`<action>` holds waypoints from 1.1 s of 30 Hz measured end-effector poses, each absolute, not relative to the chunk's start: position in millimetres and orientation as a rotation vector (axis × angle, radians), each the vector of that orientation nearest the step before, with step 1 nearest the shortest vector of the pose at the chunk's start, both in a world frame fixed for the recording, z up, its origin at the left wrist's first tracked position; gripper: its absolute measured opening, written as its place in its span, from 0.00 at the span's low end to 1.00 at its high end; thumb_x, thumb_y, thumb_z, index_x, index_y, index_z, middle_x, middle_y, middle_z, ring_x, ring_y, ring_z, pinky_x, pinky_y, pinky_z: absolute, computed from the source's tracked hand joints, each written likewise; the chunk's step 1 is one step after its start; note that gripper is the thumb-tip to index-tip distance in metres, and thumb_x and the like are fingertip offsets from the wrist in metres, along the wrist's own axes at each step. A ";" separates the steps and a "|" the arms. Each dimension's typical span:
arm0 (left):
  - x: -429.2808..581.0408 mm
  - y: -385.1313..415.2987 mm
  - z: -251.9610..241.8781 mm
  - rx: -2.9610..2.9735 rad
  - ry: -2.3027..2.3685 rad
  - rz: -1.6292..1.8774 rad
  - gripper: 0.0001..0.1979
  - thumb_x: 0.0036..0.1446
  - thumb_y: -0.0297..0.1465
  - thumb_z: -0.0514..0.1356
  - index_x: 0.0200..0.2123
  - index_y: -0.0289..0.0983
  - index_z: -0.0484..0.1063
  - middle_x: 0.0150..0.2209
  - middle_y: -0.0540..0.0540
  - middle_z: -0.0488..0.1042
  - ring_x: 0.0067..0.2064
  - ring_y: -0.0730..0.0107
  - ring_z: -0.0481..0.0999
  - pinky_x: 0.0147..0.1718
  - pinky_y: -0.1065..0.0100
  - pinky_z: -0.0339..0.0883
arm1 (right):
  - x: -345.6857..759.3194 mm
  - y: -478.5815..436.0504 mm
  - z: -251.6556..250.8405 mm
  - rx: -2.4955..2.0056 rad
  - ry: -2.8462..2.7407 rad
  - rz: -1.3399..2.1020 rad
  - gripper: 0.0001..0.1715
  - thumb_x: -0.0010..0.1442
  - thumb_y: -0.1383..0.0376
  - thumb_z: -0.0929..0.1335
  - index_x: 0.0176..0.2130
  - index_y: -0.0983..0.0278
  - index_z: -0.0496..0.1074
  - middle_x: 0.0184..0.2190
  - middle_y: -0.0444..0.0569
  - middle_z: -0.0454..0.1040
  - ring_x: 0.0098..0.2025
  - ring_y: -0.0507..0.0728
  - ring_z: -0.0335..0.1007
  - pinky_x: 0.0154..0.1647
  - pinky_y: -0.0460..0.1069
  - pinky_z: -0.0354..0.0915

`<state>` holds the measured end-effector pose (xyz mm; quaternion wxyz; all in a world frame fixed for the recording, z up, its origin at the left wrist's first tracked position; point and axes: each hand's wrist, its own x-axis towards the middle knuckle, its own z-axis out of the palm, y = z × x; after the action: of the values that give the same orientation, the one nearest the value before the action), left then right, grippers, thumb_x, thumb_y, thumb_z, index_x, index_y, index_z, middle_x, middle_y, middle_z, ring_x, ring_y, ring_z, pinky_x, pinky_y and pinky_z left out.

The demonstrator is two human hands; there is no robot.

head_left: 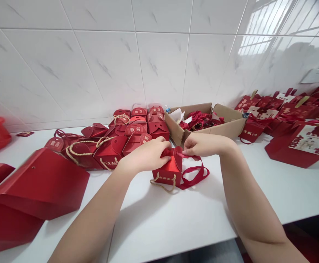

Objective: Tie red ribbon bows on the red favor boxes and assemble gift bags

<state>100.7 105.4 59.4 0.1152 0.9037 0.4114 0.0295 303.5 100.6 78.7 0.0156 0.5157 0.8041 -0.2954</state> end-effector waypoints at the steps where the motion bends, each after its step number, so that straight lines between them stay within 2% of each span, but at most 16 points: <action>1: 100.6 105.6 59.1 2.634 1.200 0.082 0.13 0.57 0.37 0.51 0.41 0.42 0.69 0.42 0.46 0.69 0.37 0.64 0.72 0.32 0.65 0.65 | 302.6 101.5 78.1 1.608 2.488 -0.915 0.14 0.55 0.63 0.62 0.20 0.66 0.62 0.19 0.45 0.63 0.22 0.49 0.55 0.23 0.47 0.51; 6: 102.0 104.7 58.1 2.659 1.158 0.096 0.15 0.57 0.39 0.51 0.44 0.44 0.70 0.44 0.46 0.68 0.39 0.64 0.73 0.33 0.65 0.64 | 299.1 103.0 76.9 1.625 2.489 -0.914 0.14 0.55 0.64 0.62 0.20 0.66 0.63 0.20 0.45 0.63 0.22 0.49 0.56 0.23 0.46 0.52; 11: 104.8 103.9 56.1 2.700 1.116 0.106 0.15 0.57 0.39 0.51 0.44 0.43 0.71 0.41 0.45 0.69 0.42 0.61 0.72 0.37 0.64 0.64 | 295.7 103.2 74.4 1.622 2.526 -0.904 0.15 0.55 0.63 0.63 0.20 0.66 0.63 0.20 0.47 0.65 0.22 0.50 0.57 0.23 0.47 0.52; 14: 106.3 104.5 55.3 2.724 1.086 0.147 0.13 0.58 0.36 0.50 0.40 0.40 0.72 0.40 0.44 0.69 0.43 0.60 0.71 0.38 0.63 0.64 | 294.5 103.8 72.3 1.607 2.553 -0.908 0.14 0.55 0.62 0.63 0.21 0.66 0.65 0.21 0.47 0.67 0.23 0.51 0.59 0.23 0.47 0.51; 18: 107.9 105.4 55.0 2.746 1.109 0.221 0.12 0.58 0.31 0.48 0.30 0.38 0.70 0.36 0.44 0.69 0.38 0.62 0.70 0.33 0.64 0.62 | 293.9 104.2 69.8 1.611 2.624 -0.907 0.13 0.56 0.61 0.63 0.23 0.65 0.65 0.22 0.46 0.68 0.24 0.51 0.60 0.23 0.47 0.51; 22: 108.5 105.0 55.2 2.736 1.139 0.268 0.10 0.56 0.30 0.48 0.28 0.38 0.67 0.34 0.46 0.68 0.35 0.65 0.69 0.30 0.64 0.61 | 295.9 102.3 69.8 1.655 2.637 -0.874 0.14 0.56 0.59 0.64 0.23 0.64 0.65 0.22 0.45 0.68 0.24 0.51 0.60 0.23 0.47 0.52; 25: 108.8 103.9 56.8 2.701 1.175 0.327 0.10 0.57 0.30 0.47 0.30 0.39 0.66 0.36 0.47 0.67 0.34 0.66 0.69 0.29 0.65 0.60 | 298.6 100.9 71.6 1.750 2.718 -0.889 0.15 0.56 0.54 0.64 0.31 0.64 0.69 0.29 0.47 0.72 0.29 0.53 0.65 0.27 0.47 0.57; 28: 109.4 102.1 60.9 2.598 1.202 0.494 0.09 0.59 0.31 0.46 0.31 0.39 0.64 0.36 0.48 0.66 0.32 0.69 0.68 0.29 0.66 0.60 | 299.5 101.8 72.6 1.691 2.909 -1.063 0.19 0.57 0.52 0.64 0.40 0.63 0.69 0.38 0.49 0.73 0.37 0.54 0.67 0.34 0.47 0.60; 33: 105.3 98.4 72.5 2.456 1.176 0.888 0.08 0.60 0.31 0.48 0.32 0.38 0.64 0.35 0.49 0.66 0.33 0.70 0.67 0.31 0.68 0.61 | 296.6 104.2 71.9 1.429 3.049 -1.315 0.19 0.57 0.51 0.64 0.31 0.66 0.68 0.26 0.43 0.66 0.28 0.49 0.58 0.29 0.46 0.55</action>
<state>105.3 98.4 72.5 0.1384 0.8492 0.4067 0.3070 296.6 104.2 71.9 -0.2342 0.3843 0.8200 -0.3537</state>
